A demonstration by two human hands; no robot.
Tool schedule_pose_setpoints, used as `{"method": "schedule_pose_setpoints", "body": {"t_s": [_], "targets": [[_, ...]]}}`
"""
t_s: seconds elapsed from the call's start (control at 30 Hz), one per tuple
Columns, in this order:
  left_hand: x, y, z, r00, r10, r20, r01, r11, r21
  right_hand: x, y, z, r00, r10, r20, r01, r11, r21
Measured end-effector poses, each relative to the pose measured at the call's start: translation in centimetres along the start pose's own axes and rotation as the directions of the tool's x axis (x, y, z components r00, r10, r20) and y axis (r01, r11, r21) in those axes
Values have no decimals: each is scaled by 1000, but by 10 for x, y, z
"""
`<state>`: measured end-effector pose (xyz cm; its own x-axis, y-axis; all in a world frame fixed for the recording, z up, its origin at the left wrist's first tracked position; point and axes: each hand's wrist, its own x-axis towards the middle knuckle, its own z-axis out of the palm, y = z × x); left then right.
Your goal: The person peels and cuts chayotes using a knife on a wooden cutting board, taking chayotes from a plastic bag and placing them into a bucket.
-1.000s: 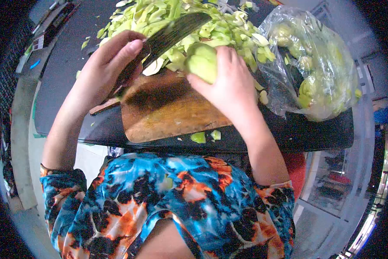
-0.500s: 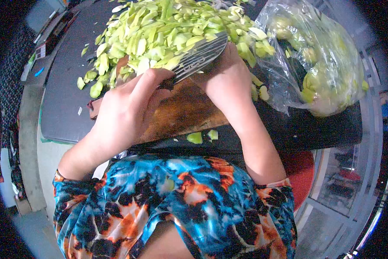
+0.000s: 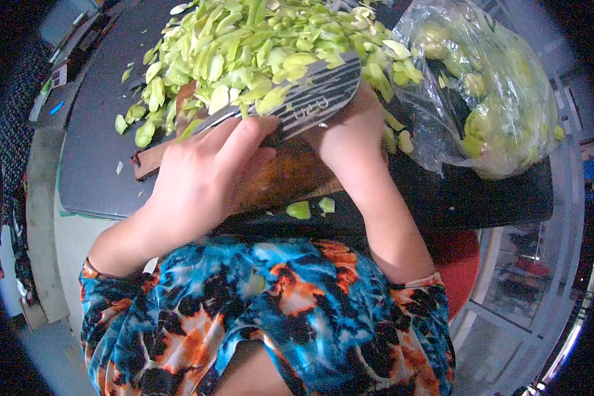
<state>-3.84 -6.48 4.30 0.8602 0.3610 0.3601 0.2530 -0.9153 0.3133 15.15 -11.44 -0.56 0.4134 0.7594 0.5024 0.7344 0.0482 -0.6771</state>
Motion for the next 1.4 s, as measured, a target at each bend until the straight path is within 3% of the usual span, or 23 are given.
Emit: {"method": "schedule_pose_setpoints", "body": {"t_s": [0.1, 0.13, 0.23, 0.27, 0.33, 0.37, 0.43, 0.53, 0.57, 0.63, 0.73, 0.83, 0.93, 1.17, 1.27, 1.33, 1.4], "targets": [[4, 1, -1, 1000, -11, -5, 11, 1000, -3, 1, 7, 2, 997, -78, 15, 79, 995, -55], [5, 0, 0, 1000, -18, -20, 18, 1000, -18, 1, 11, 5, 1000, -9, -8, 9, 998, 60], [14, -4, 4, 996, -64, -61, 60, 996, -67, 4, -3, -1, 996, 84, 17, -79, 977, -196], [19, -7, 5, 993, -86, -77, 80, 993, -86, 3, -4, -3, 992, -123, 40, 129, 909, -396], [28, -30, 16, 981, -151, -121, 139, 985, -103, 2, -11, 5, 995, -99, 27, 99, 868, -487], [37, -39, 14, 958, -285, -38, 280, 955, -97, 3, -14, 7, 996, -84, 22, 84, 845, -528], [39, -54, 15, 978, -180, -109, 165, 978, -131, 5, -11, 6, 993, -119, -6, 103, 879, -465], [45, -51, 1, 914, -397, 88, 397, 825, -404, 4, 1, -1, 996, -86, -4, 79, 935, -346], [44, -54, -1, 931, -365, 33, 330, 796, -508, 6, 6, -4, 998, -55, 9, 56, 959, -276], [44, -53, -13, 912, -396, 104, 369, 683, -630, 9, 13, -8, 999, -9, 33, 16, 979, -205], [38, -57, -11, 920, -389, 45, 321, 685, -654, 9, 17, -9, 996, 62, 59, -51, 984, -173], [34, -54, -18, 900, -414, 134, 374, 578, -725, 13, 16, -9, 991, 114, 66, -104, 984, -148], [31, -44, -21, 901, -414, 133, 364, 552, -750, 11, 10, -6, 998, 57, 32, -48, 970, -238], [29, -31, -21, 913, -398, 92, 359, 672, -648, 9, 3, -3, 1000, -22, 11, 24, 942, -333], [25, -30, -11, 939, -340, -54, 239, 754, -612, 9, 5, -2, 998, -63, 4, 60, 920, -386], [33, -13, -45, 904, -382, 190, 410, 655, -634, 7, 5, 0, 996, -84, -2, 73, 884, -462], [30, -6, -38, 918, -381, 112, 373, 732, -570, 6, -1, -1, 999, -36, 22, 42, 882, -469]]}}
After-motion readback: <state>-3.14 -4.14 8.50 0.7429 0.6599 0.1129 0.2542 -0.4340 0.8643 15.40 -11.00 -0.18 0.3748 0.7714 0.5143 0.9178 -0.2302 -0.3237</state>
